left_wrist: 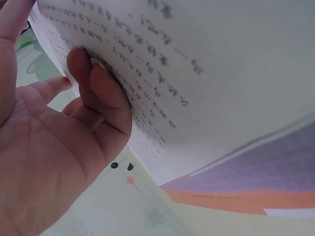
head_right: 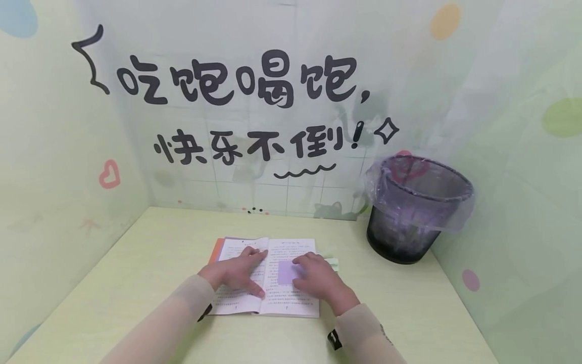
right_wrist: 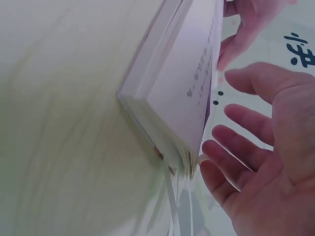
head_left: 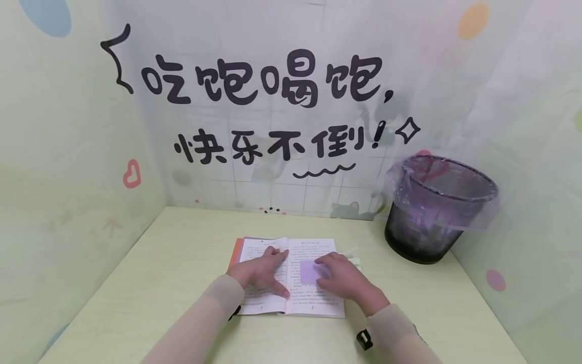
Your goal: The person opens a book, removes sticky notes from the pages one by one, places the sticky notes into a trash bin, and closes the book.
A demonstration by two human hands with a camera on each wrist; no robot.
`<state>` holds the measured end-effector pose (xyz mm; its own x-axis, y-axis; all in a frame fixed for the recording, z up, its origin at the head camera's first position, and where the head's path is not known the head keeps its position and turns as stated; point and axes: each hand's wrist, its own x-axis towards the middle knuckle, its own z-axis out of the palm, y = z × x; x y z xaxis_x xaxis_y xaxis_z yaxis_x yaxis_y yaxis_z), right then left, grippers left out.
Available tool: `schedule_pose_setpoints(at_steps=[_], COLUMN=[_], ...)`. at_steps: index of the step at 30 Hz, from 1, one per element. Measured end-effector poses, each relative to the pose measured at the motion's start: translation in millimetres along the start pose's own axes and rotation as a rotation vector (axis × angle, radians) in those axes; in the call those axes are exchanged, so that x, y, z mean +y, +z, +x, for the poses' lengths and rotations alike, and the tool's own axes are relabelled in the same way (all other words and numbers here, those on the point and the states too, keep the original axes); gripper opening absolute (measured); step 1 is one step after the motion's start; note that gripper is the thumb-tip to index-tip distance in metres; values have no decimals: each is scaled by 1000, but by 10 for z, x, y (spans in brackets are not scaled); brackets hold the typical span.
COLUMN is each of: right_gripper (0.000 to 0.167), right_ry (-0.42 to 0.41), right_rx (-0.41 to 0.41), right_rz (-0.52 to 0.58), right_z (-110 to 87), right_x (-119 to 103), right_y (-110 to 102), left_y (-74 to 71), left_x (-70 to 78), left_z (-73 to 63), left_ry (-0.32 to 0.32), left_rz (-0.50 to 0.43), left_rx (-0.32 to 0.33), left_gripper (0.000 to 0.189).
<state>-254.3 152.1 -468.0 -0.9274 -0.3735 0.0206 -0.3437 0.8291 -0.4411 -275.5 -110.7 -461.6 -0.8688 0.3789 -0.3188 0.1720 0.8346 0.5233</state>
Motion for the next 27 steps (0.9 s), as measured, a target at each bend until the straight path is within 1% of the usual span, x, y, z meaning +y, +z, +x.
schedule_pose_setpoints(at_steps=[4, 7, 12, 21, 27], right_gripper=[66, 71, 66, 56, 51], right_ry=[10, 20, 4, -3, -9], right_rx=[-65, -111, -122, -99, -78], right_rz=[-41, -62, -96, -106, -145], right_z=[-18, -24, -20, -7, -4], right_x=[34, 44, 43, -11, -29], right_y=[-16, -10, -2, -9, -9], left_y=[-4, -2, 7, 9, 11], left_x=[-1, -9, -21, -34, -46], left_z=[2, 5, 9, 18, 15], left_ry=[8, 12, 6, -1, -4], left_rz=[-6, -6, -16, -12, -8], left_rx=[-2, -2, 0, 1, -1], left_gripper=[124, 124, 125, 125, 125])
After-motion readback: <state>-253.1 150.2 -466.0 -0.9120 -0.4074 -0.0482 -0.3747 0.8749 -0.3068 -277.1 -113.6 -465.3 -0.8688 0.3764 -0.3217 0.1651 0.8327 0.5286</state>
